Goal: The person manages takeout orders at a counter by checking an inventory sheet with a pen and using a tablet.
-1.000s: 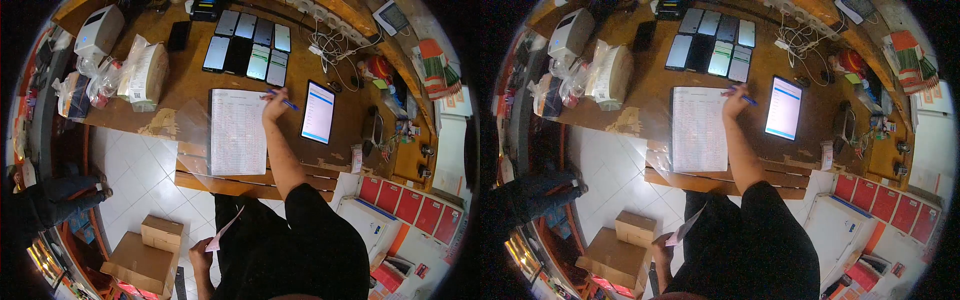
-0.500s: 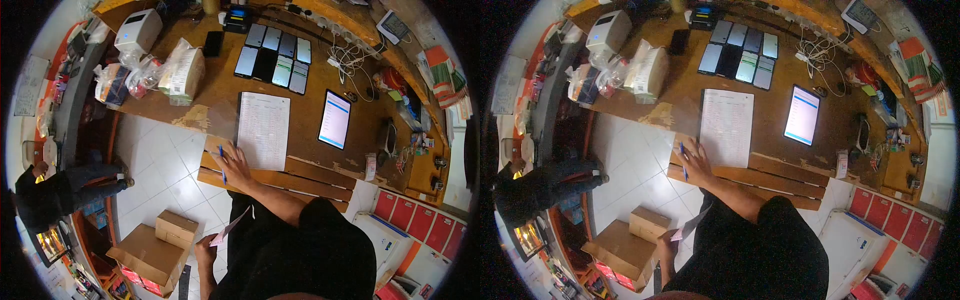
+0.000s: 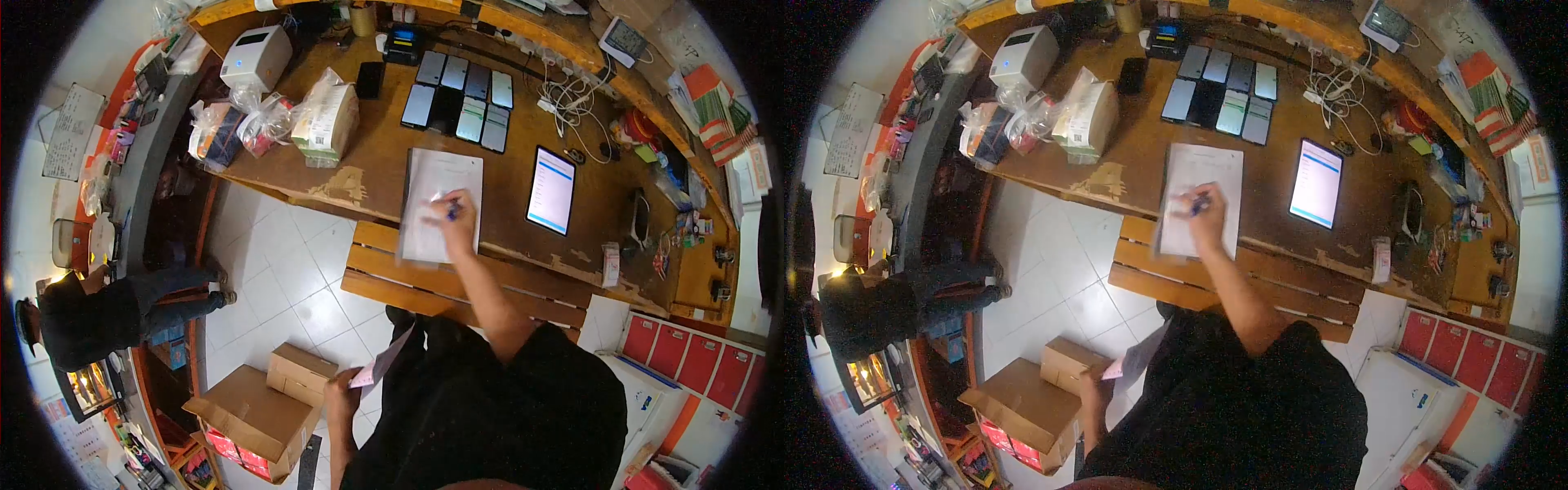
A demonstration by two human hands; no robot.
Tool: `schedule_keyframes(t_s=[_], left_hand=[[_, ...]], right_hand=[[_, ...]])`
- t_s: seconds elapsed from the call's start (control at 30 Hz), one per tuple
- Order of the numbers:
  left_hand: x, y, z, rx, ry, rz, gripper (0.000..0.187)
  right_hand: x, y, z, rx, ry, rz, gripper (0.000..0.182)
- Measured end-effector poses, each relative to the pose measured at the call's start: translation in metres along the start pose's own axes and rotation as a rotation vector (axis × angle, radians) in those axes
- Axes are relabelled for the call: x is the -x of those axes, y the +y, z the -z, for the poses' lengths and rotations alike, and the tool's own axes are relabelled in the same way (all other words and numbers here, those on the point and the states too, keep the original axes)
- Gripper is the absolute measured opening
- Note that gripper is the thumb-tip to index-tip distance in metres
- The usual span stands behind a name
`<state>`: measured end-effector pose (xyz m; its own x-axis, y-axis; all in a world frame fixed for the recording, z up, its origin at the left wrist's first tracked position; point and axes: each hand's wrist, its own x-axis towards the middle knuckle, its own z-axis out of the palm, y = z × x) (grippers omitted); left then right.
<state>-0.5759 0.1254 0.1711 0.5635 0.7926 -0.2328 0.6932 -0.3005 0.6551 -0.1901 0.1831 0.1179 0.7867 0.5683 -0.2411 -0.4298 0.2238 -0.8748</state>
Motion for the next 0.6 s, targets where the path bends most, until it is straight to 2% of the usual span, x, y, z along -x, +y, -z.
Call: schedule_keyframes(t_s=[0.07, 0.17, 0.23, 0.27, 0.33, 0.37, 0.43, 0.47, 0.5, 0.53, 0.57, 0.6], left_hand=[[-0.015, 0.015, 0.014, -0.009, -0.049, -0.051, 0.019], [-0.045, 0.039, 0.033, 0.048, -0.201, -0.143, 0.021], [-0.073, 0.059, 0.046, 0.067, -0.309, -0.215, 0.023], [-0.087, 0.068, 0.051, 0.066, -0.358, -0.254, 0.024], [-0.116, 0.081, 0.056, 0.183, -0.399, -0.309, 0.03], [-0.132, 0.089, 0.058, 0.239, -0.439, -0.306, 0.028], [-0.16, 0.102, 0.057, 0.325, -0.457, -0.239, 0.019], [-0.174, 0.111, 0.054, 0.443, -0.393, -0.32, 0.017], [-0.187, 0.12, 0.054, 0.46, -0.41, -0.222, 0.019], [-0.199, 0.121, 0.045, 0.635, -0.362, -0.173, 0.021], [-0.21, 0.126, 0.044, 0.685, -0.357, -0.01, 0.024], [-0.22, 0.141, 0.047, 0.653, -0.31, 0.021, 0.024]], right_hand=[[-0.006, -0.029, 0.021, 0.013, 0.09, -0.02, 0.015], [-0.026, -0.01, 0.082, 0.18, 0.158, -0.023, 0.015], [-0.035, 0.01, 0.114, 0.584, 0.142, -0.105, 0.015], [-0.036, 0.018, 0.121, 0.587, 0.14, -0.106, 0.015], [-0.037, 0.025, 0.13, 0.891, 0.151, -0.142, 0.015], [-0.034, 0.026, 0.133, 0.894, 0.147, -0.148, 0.015], [-0.025, 0.028, 0.134, 1.127, 0.237, 0.066, 0.013], [-0.02, 0.029, 0.136, 1.241, 0.282, 0.173, 0.02], [-0.018, 0.03, 0.145, 1.274, 0.301, 0.168, 0.029], [-0.013, 0.03, 0.152, 1.276, 0.291, 0.155, 0.029], [-0.01, 0.029, 0.157, 0.689, 0.227, 0.023, 0.03], [-0.011, 0.024, 0.162, 0.101, 0.154, -0.098, 0.031]])
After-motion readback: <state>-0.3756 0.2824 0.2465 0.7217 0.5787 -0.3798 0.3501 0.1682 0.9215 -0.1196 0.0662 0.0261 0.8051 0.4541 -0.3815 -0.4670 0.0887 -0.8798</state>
